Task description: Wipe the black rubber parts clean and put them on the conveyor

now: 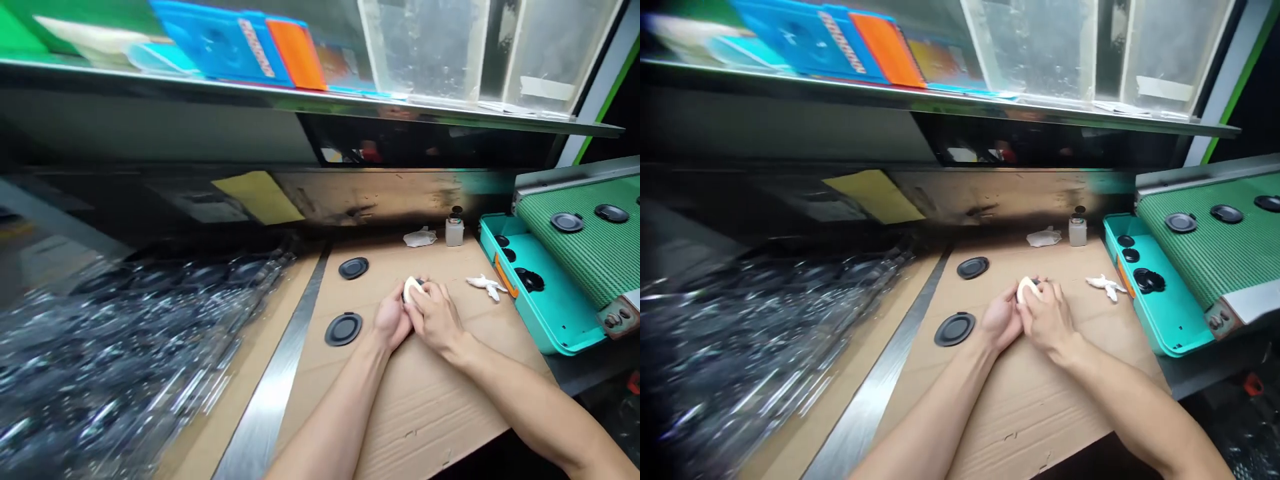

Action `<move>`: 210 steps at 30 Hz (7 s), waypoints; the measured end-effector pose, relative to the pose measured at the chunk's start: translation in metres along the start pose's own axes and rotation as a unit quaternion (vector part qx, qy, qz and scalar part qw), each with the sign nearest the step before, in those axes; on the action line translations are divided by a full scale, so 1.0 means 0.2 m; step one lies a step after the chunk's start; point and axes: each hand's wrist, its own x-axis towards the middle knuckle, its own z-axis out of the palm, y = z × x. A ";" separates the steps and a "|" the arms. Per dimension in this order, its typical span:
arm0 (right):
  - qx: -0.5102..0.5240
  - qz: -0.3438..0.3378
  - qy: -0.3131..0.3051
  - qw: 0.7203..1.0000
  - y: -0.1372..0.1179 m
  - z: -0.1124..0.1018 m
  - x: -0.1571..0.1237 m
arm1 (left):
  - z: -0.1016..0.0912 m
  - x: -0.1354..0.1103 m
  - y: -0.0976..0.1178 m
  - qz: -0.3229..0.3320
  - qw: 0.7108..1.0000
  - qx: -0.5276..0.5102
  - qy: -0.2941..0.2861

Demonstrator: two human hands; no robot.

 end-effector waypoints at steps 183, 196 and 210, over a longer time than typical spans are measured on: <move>-0.002 0.050 -0.067 0.996 0.20 -0.16 0.07 | 0.00 -0.07 0.02 0.271 0.947 0.159 0.067; -0.084 0.082 -0.122 0.986 0.15 -0.16 0.06 | -0.01 -0.11 -0.03 0.569 0.623 0.533 0.059; -0.111 0.085 -0.127 0.982 0.17 -0.15 0.06 | -0.04 -0.08 -0.02 0.393 0.788 0.465 0.087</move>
